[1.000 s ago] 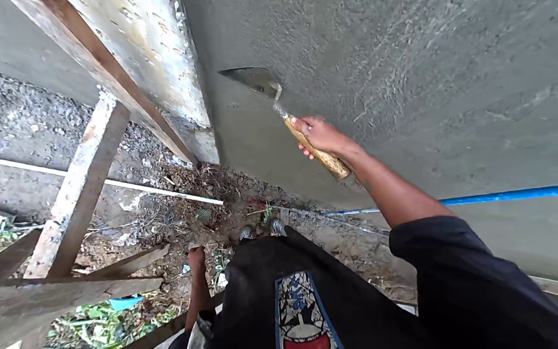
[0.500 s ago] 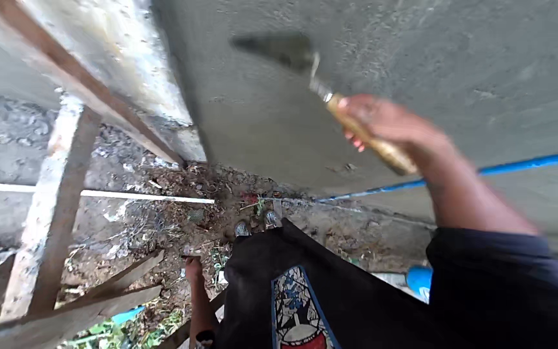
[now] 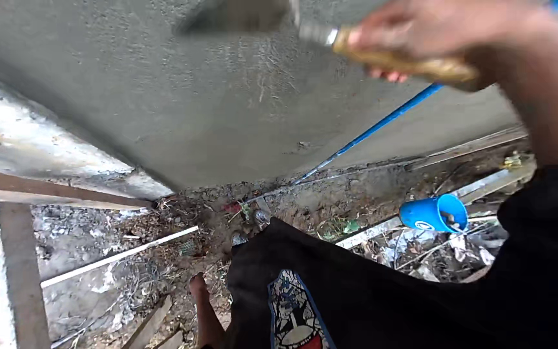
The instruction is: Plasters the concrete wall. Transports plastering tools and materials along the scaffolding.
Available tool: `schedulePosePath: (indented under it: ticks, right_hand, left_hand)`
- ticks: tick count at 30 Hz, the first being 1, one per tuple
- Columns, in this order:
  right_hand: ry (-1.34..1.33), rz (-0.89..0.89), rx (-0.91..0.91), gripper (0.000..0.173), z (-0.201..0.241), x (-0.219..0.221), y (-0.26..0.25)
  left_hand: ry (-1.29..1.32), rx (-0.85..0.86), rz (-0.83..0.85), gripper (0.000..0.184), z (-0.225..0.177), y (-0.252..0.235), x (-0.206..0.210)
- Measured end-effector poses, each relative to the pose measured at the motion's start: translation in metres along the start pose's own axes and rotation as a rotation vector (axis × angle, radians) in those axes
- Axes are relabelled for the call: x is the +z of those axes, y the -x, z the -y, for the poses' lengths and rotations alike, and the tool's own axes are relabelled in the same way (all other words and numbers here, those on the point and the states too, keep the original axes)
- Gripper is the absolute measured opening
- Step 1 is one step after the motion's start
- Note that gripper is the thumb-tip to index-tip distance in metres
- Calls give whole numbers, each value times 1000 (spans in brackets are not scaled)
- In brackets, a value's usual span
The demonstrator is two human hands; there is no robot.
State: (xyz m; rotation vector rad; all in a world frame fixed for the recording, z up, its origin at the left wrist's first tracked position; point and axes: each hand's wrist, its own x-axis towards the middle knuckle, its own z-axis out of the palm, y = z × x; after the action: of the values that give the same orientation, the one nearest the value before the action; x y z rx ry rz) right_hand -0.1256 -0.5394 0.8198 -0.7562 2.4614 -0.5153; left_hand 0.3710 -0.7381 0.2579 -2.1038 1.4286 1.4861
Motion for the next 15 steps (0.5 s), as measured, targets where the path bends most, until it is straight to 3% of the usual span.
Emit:
schedulePosePath:
  ticks: [2,3,6,8,13,15]
  right_hand:
    - [-172,-112,-101,19,6,-12,13]
    - [-150,-132,-106,20,3,-6,13]
    - [74,-21,55,46,-40,49,-11]
    - [166,69,126,53,-81,73,-32]
    - [105,17,21,47,-44,40,-16]
    - [83,12,21,46,-52,49,-23]
  left_hand:
    - [-51,8,8,44,-9,-3,0]
    - [-72,18,13,45,-14,-6,1]
    - [-45,80,13,47,-30,-16,3]
    - [-28,98,16,45,-39,-18,1]
    - [-30,95,-11,42,-44,-14,-8]
    - [-36,72,-18,44,-37,-14,-9]
